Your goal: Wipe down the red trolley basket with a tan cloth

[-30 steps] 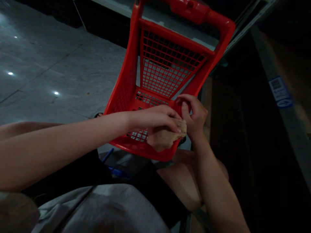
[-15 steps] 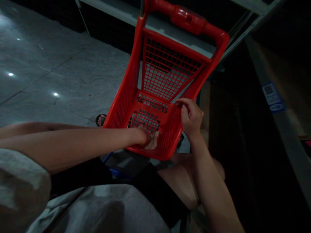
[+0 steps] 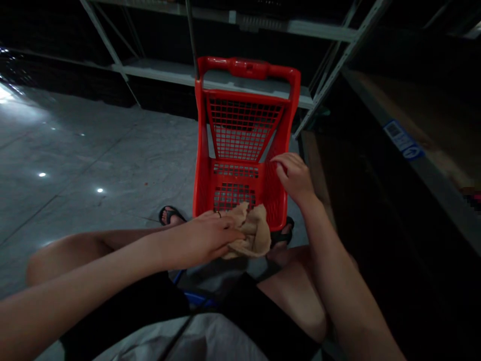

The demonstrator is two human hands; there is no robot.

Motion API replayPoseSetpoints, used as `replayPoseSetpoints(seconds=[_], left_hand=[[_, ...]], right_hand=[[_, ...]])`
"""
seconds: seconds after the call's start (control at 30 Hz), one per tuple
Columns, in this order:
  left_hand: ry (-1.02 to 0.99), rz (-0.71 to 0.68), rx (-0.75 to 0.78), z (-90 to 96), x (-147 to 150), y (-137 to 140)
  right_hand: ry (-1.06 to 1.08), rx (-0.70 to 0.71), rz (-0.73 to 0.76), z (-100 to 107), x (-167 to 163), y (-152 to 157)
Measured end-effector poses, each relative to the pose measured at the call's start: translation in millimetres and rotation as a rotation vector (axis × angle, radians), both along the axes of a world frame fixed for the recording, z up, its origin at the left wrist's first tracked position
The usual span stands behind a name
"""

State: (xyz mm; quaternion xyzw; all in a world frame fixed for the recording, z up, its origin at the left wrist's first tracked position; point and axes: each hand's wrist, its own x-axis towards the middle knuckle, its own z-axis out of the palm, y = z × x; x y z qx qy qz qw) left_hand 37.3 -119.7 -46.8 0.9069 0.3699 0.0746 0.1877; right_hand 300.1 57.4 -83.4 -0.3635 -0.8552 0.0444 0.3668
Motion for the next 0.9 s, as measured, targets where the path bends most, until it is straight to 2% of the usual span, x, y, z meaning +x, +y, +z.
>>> replayPoseSetpoints(seconds=[0.03,0.17,0.3,0.4,0.57,0.67,0.77,0.9], left_hand=[[0.07,0.001,0.102,-8.1,-2,-3],[0.246,0.087,0.342,-31.5,-8,-7],[0.311,0.26,0.472,-42.9,-3,2],[0.332,0.335,0.437,-48.7,18,15],[0.224,0.267,0.36,-52.1,84,40],[0.165,0.238,0.357,-50.1,104,55],[0.189,0.211,0.383,-46.7,90,67],[0.269,0.106,0.467,-43.9,44,81]], right_hand=[[-0.05,-0.027,0.028,1,-2,-10],[-0.212,-0.141,0.116,-3,-21,-63],[-0.324,-0.11,0.02,-14,-36,-88],[-0.233,-0.084,-0.068,-21,-30,-82],[-0.046,-0.041,-0.124,-26,1,-58],[-0.023,-0.018,-0.148,-28,24,-40],[-0.03,-0.009,-0.115,-30,42,-21],[-0.006,-0.005,-0.094,-36,47,-4]])
